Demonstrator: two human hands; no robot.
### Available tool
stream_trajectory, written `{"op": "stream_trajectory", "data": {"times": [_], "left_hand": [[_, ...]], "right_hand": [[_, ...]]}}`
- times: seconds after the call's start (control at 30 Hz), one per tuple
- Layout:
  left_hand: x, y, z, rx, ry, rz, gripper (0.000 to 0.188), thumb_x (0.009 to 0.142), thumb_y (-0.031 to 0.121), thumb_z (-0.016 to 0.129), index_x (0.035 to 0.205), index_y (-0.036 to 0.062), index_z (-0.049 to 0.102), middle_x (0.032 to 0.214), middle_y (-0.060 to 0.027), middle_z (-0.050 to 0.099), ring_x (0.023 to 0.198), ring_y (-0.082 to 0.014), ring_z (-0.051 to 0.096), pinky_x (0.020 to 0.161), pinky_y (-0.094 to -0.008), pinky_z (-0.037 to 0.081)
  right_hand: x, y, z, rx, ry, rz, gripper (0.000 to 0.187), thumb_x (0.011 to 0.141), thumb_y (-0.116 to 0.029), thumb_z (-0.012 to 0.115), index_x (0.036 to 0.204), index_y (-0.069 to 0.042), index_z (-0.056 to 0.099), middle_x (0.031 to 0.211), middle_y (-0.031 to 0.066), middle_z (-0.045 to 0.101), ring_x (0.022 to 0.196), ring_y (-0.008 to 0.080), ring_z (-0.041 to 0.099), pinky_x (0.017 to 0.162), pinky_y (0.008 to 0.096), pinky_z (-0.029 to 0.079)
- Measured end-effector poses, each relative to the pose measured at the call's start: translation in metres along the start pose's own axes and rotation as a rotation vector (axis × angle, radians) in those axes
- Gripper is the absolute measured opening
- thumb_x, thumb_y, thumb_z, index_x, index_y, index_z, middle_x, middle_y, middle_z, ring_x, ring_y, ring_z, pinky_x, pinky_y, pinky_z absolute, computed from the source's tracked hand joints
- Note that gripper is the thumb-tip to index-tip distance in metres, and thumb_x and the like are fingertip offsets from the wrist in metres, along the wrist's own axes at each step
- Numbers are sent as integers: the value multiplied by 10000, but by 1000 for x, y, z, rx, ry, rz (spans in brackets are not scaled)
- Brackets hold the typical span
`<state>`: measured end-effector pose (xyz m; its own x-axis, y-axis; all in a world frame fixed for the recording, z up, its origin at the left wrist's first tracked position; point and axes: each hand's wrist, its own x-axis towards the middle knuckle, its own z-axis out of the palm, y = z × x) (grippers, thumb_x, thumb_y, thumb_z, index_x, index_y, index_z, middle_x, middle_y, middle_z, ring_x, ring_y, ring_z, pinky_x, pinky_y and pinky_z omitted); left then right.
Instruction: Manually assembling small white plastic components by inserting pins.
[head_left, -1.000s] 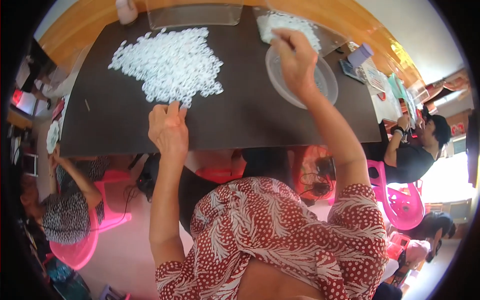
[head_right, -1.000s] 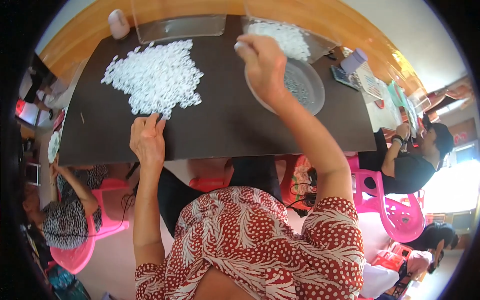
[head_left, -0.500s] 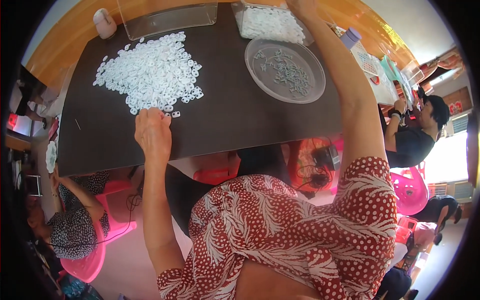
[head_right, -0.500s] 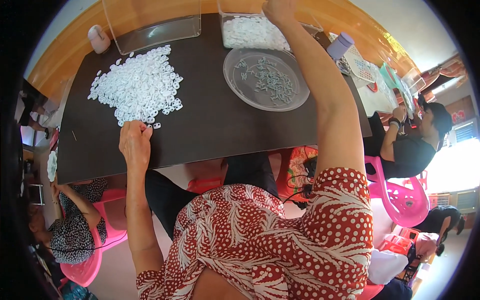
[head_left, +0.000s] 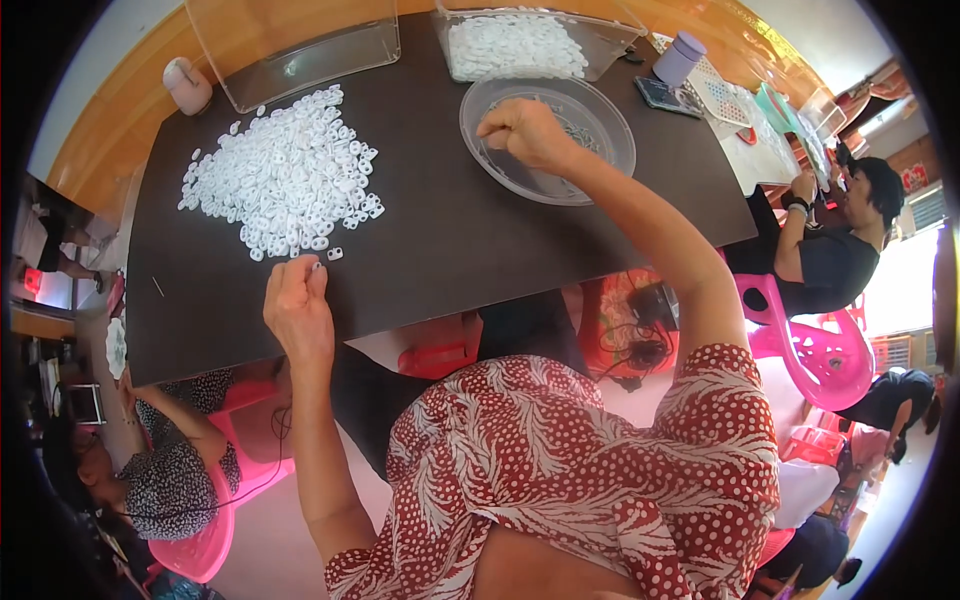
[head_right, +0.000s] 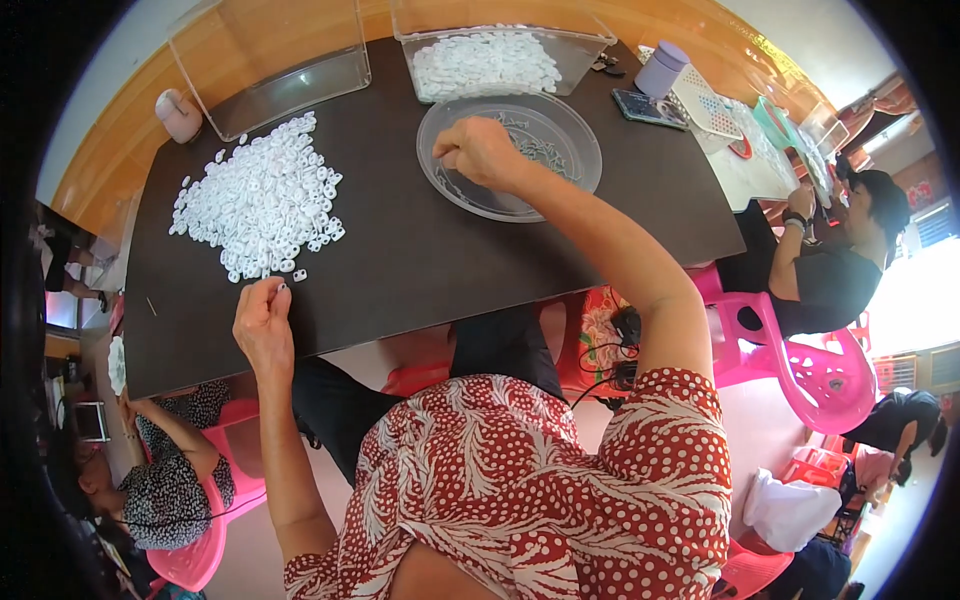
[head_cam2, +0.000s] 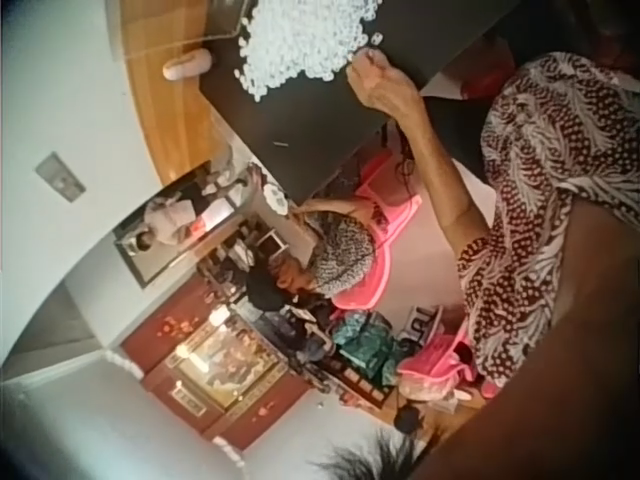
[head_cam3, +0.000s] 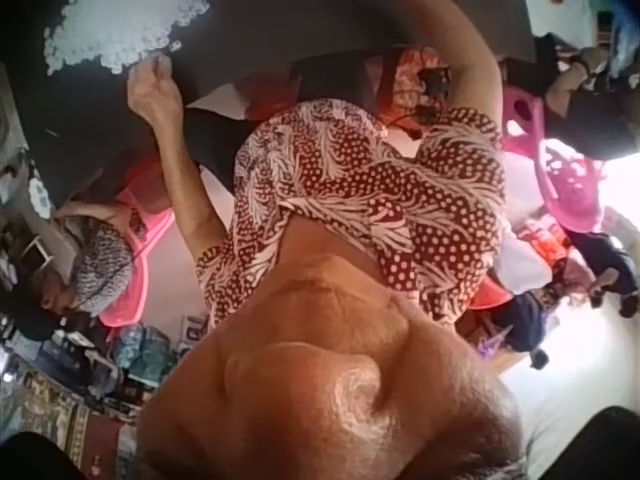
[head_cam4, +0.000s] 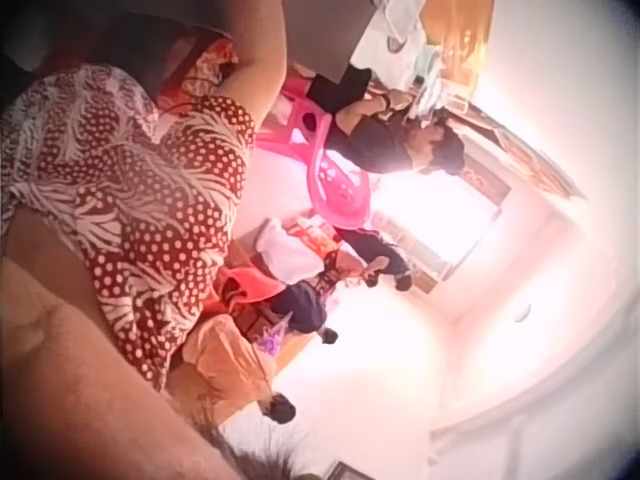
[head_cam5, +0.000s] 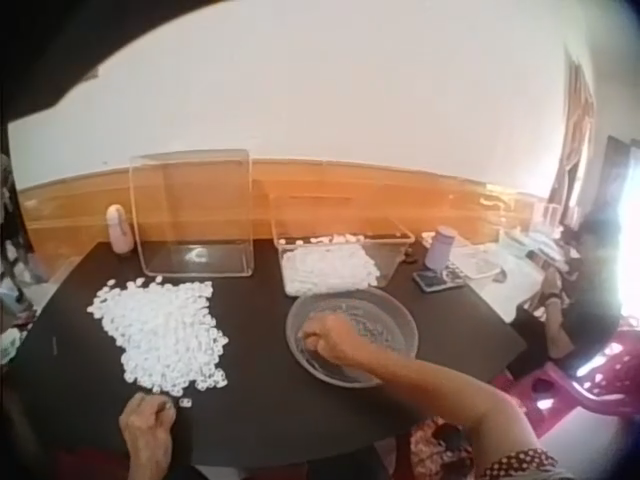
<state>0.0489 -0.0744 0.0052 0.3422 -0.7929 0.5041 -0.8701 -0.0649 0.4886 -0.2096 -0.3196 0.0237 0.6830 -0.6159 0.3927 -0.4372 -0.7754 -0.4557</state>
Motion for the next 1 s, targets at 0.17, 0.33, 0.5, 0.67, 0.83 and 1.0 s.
{"op": "stream_trajectory", "data": {"times": [0.17,0.33,0.5,0.67,0.83,1.0], "left_hand": [[-14,1,3,-434,96,-236,69,803,45,630,850,-5,621,735,-61,572,657,-141,535,629,-258,436],[-14,2,7,-427,143,-267,74,818,61,633,848,-6,625,725,-28,573,662,-92,516,625,-226,429],[-13,15,9,-644,115,-411,83,835,82,631,839,0,631,694,29,556,628,-34,469,564,-188,396],[-18,24,9,-811,72,-433,89,839,89,630,847,0,627,672,34,539,588,-27,450,524,-173,369],[-25,25,5,-853,25,-469,90,838,89,631,853,0,627,688,32,543,595,-31,459,527,-170,370],[-28,19,5,-939,6,-475,121,841,112,651,873,-3,634,740,12,584,630,-44,499,550,-176,393]], "right_hand": [[5,4,14,-74,-90,-40,95,700,-113,638,756,-37,649,760,130,632,753,293,597,694,367,473],[8,4,17,-185,-95,-176,90,719,-113,595,711,-24,602,753,157,611,762,358,573,679,433,459],[6,-3,13,-211,-151,-113,120,734,-119,577,684,-10,567,756,181,604,799,389,563,687,470,451],[2,-7,10,-279,-100,-201,117,751,-113,552,698,-9,557,746,204,590,772,403,561,680,477,442],[11,3,10,-210,-207,17,92,752,-99,553,719,-13,555,748,207,586,774,412,555,679,475,427],[9,11,10,-195,-182,44,72,737,-85,565,734,-13,565,751,208,587,784,411,558,682,466,428]]}}
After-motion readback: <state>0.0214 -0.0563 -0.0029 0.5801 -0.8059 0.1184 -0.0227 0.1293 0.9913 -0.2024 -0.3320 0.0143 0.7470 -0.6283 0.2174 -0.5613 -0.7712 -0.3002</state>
